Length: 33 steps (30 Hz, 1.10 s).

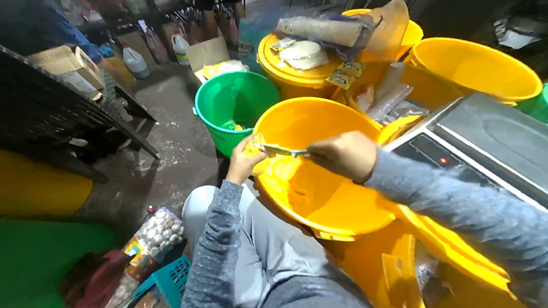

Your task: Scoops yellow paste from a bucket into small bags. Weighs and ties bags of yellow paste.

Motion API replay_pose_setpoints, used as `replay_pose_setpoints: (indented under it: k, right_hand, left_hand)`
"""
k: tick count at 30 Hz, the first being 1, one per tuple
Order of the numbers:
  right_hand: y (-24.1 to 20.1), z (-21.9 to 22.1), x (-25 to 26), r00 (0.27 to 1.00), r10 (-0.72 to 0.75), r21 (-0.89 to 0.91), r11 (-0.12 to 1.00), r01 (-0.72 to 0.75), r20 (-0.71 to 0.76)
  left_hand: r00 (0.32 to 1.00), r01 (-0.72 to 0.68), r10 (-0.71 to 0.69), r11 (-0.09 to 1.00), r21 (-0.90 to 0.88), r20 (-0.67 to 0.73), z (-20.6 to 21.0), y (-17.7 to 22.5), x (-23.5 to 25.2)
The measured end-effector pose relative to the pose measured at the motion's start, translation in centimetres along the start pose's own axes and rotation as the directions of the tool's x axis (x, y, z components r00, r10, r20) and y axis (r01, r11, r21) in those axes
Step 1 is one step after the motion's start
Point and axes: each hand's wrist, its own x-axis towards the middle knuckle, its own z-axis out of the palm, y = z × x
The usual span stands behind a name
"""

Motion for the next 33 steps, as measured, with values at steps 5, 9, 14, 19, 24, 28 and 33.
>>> replay_pose_setpoints:
  k: [5, 9, 14, 19, 24, 28, 33]
  right_hand:
    - [2.7, -8.1, 1.4, 0.994, 0.058, 0.029, 0.998, -0.061, 0.096]
    - [4.7, 3.1, 7.9, 0.686, 0.354, -0.236, 0.935, -0.263, 0.636]
    - [8.8, 27.0, 4.6, 0.328, 0.315, -0.180, 0.907, -0.382, 0.890]
    - [9.3, 38.3, -1.2, 0.232, 0.358, -0.198, 0.833, -0.517, 0.904]
    - [12.1, 33.8, 4.8, 0.269, 0.472, -0.233, 0.761, -0.606, 0.840]
    - [13.1, 20.2, 12.1, 0.720, 0.554, 0.120, 0.752, -0.648, 0.419]
    - [0.8, 6.0, 8.5, 0.967, 0.043, 0.784, 0.576, -0.229, 0.251]
  left_hand:
    - [0.974, -0.095, 0.049, 0.975, -0.202, -0.219, -2.9, 1.1, 1.6]
    - [0.961, -0.080, -0.020, 0.934, -0.348, -0.274, -3.8, 1.2, 2.2]
    - [0.974, -0.094, 0.012, 0.928, -0.361, -0.224, -4.2, 0.5, 2.1]
    - [0.980, -0.111, 0.045, 0.935, -0.338, -0.196, -5.7, 0.5, 1.5]
    - [0.989, -0.136, 0.081, 0.844, -0.518, -0.127, -5.4, 0.6, 1.7]
    - [0.989, -0.146, 0.133, 0.728, -0.670, -0.071, -4.9, -0.5, 0.8]
    - [0.981, -0.190, 0.103, 0.695, -0.693, -0.165, -1.5, 1.3, -1.5]
